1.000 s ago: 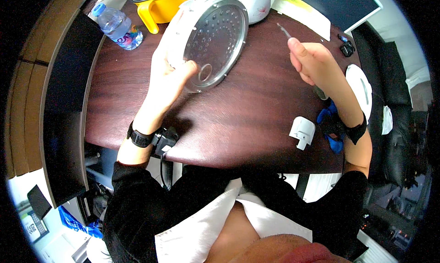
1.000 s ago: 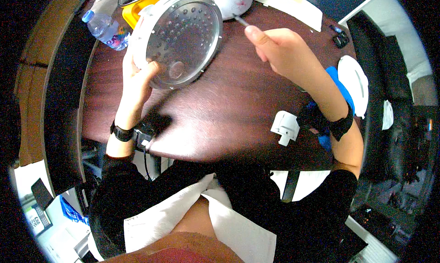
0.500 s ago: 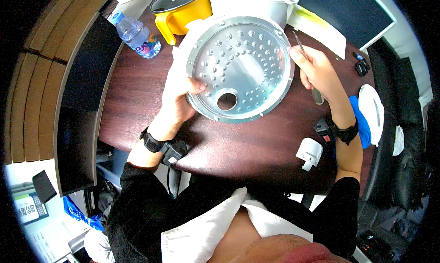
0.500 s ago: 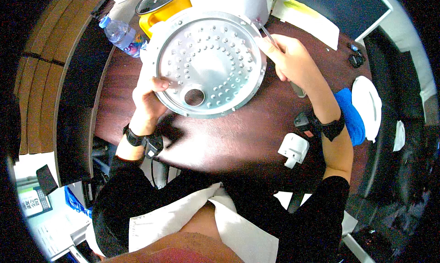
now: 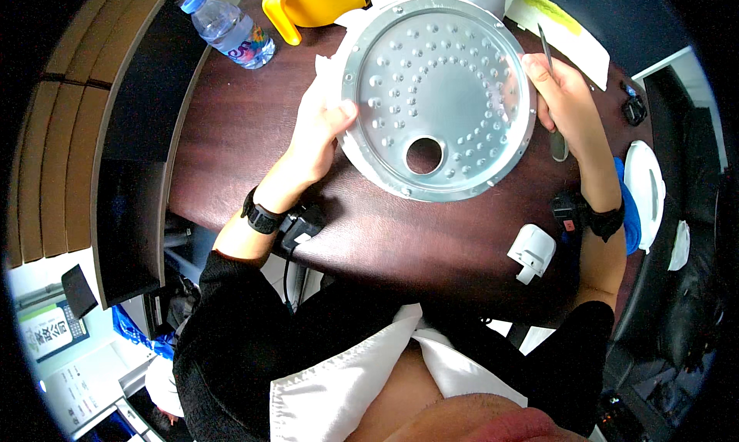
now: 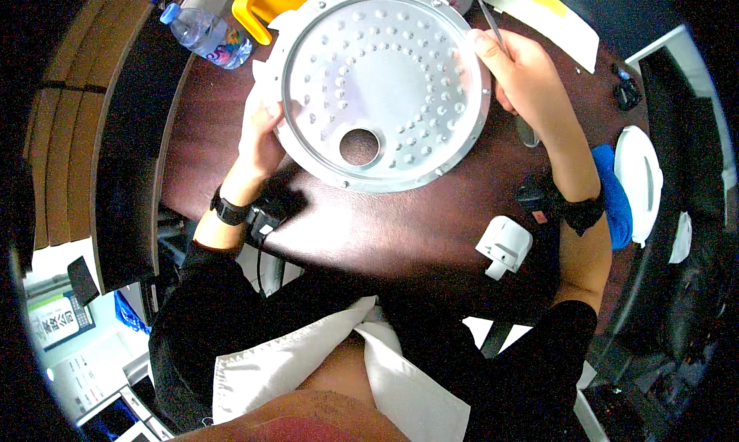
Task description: The person uses a screwdriver to tighten screws on a circular metal component with perforations, likely a part of a kitchen appliance. They rotate the component and repeatedly insert and turn the screwdriver at multiple screw locations around the rim.
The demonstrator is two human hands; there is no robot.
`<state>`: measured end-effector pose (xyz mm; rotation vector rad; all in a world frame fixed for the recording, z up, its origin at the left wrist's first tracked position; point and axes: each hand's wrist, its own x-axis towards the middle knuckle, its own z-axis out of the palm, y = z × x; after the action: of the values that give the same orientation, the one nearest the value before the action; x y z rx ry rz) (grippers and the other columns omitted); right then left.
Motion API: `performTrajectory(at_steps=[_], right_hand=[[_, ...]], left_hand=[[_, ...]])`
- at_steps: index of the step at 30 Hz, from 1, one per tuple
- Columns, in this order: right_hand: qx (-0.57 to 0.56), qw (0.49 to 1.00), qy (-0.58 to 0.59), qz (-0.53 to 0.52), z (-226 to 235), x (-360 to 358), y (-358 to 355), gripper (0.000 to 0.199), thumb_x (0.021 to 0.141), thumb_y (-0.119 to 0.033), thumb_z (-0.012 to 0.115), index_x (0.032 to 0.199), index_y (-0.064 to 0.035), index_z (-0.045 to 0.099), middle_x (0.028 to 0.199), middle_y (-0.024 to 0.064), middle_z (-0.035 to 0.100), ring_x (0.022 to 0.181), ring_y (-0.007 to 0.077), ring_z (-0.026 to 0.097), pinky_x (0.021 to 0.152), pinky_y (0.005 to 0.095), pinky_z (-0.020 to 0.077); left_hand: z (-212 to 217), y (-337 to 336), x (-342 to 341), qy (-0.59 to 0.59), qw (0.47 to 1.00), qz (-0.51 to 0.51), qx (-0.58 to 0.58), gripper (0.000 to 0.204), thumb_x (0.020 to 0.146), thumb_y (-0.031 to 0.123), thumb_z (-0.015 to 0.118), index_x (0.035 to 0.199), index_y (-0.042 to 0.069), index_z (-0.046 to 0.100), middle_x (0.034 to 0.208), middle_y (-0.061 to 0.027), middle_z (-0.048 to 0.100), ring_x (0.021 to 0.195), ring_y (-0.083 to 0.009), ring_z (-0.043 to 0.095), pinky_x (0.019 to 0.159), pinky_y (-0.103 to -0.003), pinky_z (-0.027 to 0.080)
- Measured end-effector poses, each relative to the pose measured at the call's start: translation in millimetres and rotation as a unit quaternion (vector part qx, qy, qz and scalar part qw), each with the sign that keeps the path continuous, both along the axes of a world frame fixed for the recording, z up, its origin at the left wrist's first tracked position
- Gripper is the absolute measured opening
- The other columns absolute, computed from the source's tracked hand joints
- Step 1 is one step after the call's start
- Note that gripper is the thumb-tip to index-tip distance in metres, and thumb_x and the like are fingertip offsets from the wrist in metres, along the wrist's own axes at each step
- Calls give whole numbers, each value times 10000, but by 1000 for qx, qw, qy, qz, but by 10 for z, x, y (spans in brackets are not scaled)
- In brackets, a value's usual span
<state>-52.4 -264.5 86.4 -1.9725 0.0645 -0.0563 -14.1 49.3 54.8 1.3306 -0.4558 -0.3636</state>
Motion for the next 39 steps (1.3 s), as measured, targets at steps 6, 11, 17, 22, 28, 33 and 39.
performTrajectory(at_steps=[6,11,17,22,28,33,39], right_hand=[[-26,999,-36,-18,42,28,-11,375,974,-386,521,1023,-37,649,561,-69,472,407,19,377,375,187,288],[-8,997,-60,-46,69,70,-88,356,984,-343,524,1082,-21,641,675,-57,552,511,11,450,441,170,347],[-31,997,-35,-66,-122,137,-426,369,979,-372,527,1114,-52,652,574,-90,483,410,-17,335,364,164,231],[-145,981,-116,-60,-14,62,-351,367,964,-358,557,1090,-30,663,667,-49,561,524,3,435,459,161,323],[-352,877,-316,-83,353,-261,-66,303,913,-266,647,1066,-5,655,829,34,631,630,56,538,543,195,428],[-412,859,-301,-40,423,-315,-72,292,881,-239,681,1057,-9,647,839,28,617,591,59,516,510,196,403],[-415,840,-349,-27,420,-268,-45,266,877,-225,686,1045,-22,642,837,23,599,554,55,450,486,195,367]], left_hand=[[47,-87,-6,-56,996,-49,54,469,938,150,444,1347,-45,325,968,-113,576,637,-142,583,521,-248,488],[-90,-117,100,25,994,-104,34,396,999,373,399,1149,10,454,833,-110,636,584,-179,607,575,-276,512],[-93,-133,153,9,993,-111,30,431,1012,418,348,1097,19,486,832,-101,639,562,-185,603,585,-290,515],[-30,-166,161,-82,994,-53,44,296,1004,273,454,1096,-1,519,866,-64,630,724,-144,622,693,-278,523],[-23,-137,122,-60,990,-77,100,251,930,171,625,1083,-28,614,928,-58,667,840,-118,629,814,-274,521],[-86,-146,201,-75,980,-82,162,294,906,169,657,1123,-24,611,959,-51,673,901,-106,625,865,-265,499],[-11,-205,133,-127,988,-30,87,475,845,171,728,1246,11,530,1056,-65,655,982,-127,609,894,-289,487]])
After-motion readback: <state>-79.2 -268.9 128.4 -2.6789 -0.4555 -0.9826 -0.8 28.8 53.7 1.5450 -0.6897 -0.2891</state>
